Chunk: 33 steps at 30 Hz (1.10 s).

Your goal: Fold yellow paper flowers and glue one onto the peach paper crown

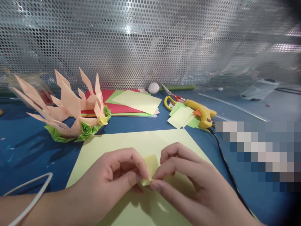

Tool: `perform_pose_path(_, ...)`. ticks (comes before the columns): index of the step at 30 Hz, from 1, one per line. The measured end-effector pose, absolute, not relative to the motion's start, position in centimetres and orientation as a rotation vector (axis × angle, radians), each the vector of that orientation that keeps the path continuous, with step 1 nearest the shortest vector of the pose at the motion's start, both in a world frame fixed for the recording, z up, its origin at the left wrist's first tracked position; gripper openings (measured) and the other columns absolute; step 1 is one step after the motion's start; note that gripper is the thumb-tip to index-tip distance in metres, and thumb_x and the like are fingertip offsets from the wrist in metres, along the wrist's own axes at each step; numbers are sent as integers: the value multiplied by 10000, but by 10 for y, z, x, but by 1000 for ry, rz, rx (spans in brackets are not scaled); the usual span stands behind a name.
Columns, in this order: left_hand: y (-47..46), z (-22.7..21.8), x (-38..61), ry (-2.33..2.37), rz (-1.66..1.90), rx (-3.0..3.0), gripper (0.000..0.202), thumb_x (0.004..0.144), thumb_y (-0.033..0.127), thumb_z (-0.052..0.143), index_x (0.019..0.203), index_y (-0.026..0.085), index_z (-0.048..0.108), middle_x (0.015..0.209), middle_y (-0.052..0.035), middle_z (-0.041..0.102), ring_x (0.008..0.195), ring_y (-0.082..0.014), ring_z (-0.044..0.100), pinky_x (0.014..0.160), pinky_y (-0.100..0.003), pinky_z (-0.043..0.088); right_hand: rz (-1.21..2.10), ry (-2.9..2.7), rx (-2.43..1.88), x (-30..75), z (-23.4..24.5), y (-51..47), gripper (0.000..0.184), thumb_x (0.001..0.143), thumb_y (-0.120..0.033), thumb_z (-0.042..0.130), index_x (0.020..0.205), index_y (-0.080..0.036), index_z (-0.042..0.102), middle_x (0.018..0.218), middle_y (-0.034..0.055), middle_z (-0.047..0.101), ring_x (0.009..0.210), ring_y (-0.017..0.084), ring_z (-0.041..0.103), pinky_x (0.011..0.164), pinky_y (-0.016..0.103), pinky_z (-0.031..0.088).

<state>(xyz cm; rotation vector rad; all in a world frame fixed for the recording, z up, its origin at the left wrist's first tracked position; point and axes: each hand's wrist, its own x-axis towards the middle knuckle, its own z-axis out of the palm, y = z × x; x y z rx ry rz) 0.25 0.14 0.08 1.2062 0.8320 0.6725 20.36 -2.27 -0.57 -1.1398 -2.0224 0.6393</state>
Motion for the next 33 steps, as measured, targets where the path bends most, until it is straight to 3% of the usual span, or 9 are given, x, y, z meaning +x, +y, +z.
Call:
perform_pose_path(11, -1, 4, 5, 925, 600, 1294, 106, 864, 204, 617, 758, 212, 608, 697, 54, 633, 706, -110, 581, 664, -189, 449, 918, -1903, -1240, 197, -4, -24, 149, 883, -196, 547, 752, -222, 614, 828, 19, 602, 733, 135, 623, 673, 232, 521)
perform_pose_path(18, -7, 3, 2, 904, 582, 1380, 110, 871, 198, 596, 765, 221, 604, 701, 60, 628, 682, -106, 567, 629, -176, 423, 1046, -1825, -1245, 194, -4, -23, 124, 868, -221, 555, 749, -219, 591, 775, 8, 626, 693, 141, 608, 622, 232, 502)
perform_pose_path(23, -8, 3, 2, 921, 567, 1401, 139, 916, 290, 559, 811, 237, 633, 697, 59, 602, 658, -108, 528, 594, -173, 406, 1116, -1767, -1286, 196, -5, -27, 127, 864, -255, 574, 749, -210, 598, 736, 13, 654, 681, 155, 623, 626, 250, 515)
perform_pose_path(26, -8, 3, 1, 968, 612, 1446, 195, 933, 293, 534, 791, 249, 659, 722, 54, 601, 691, -115, 533, 637, -177, 429, 1157, -1758, -1280, 196, -4, -27, 139, 877, -257, 558, 758, -203, 603, 749, 30, 679, 712, 177, 654, 657, 283, 540)
perform_pose_path(31, -4, 4, 0, 943, 650, 1265, 19, 878, 288, 628, 872, 274, 639, 744, 58, 662, 720, -126, 594, 644, -186, 477, 1142, -1763, -1293, 195, -3, -25, 138, 878, -252, 547, 759, -207, 600, 769, 38, 684, 730, 187, 659, 689, 305, 556)
perform_pose_path(33, -2, 5, 3, 960, 659, 1270, 43, 848, 241, 660, 807, 242, 645, 712, 60, 654, 707, -118, 598, 646, -181, 482, 1105, -1796, -1288, 194, -4, -25, 136, 874, -242, 546, 754, -205, 599, 756, 35, 681, 711, 179, 652, 665, 289, 551)
